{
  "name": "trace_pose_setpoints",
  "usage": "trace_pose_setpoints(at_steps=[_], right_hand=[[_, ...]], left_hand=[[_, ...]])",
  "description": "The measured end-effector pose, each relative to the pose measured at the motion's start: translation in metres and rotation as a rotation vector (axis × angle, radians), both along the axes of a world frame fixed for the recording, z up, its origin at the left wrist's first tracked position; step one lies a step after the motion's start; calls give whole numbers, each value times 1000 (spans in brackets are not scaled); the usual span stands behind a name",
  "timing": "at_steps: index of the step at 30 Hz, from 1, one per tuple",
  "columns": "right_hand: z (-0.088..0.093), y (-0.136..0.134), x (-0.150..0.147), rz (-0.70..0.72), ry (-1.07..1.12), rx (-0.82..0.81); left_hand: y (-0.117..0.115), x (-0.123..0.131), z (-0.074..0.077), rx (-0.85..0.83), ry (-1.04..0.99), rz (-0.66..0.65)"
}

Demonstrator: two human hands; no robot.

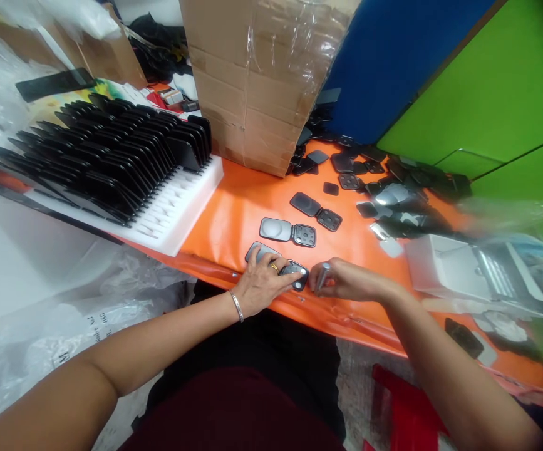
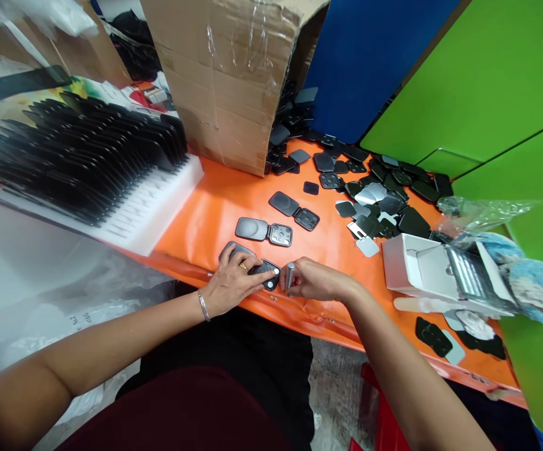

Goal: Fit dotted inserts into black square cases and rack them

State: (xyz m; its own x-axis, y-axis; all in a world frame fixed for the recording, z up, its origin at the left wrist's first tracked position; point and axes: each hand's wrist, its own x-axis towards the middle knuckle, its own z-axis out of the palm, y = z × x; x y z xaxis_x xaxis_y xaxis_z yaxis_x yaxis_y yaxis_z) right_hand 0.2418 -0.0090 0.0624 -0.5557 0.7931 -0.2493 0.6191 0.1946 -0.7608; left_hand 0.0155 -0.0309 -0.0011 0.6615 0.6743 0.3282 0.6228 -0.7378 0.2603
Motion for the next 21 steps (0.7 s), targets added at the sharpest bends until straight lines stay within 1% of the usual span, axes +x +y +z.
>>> trace_pose_setpoints(at_steps=[2,3,6,8,11,14,16,19,21], right_hand=[[-1,-12,14,11,50,-151],[-1,-18,20,-23,91,-188],[-5,-30,27,-206,237,-180],[-8,-33,22,-317,322,-169],[-10,-30,6,-460,437,-148],[-14,-24,-7,-525,522,-155],[-18,-23,-10,-572,561,-165],[-27,-28,-10,-686,614,-171],[-32,-32,-11,-750,634,-170]], left_hand=[[0,0,-1,8,-2,-14],[0,-1,-1,12,1,-20],[0,-1,-1,22,22,-28],[0,-1,0,26,40,-28],[0,0,0,37,46,-31],[-2,1,-2,46,28,-25],[-3,2,-3,42,10,-14],[-5,1,-2,18,-11,-9],[-6,-1,1,-25,-25,-29]])
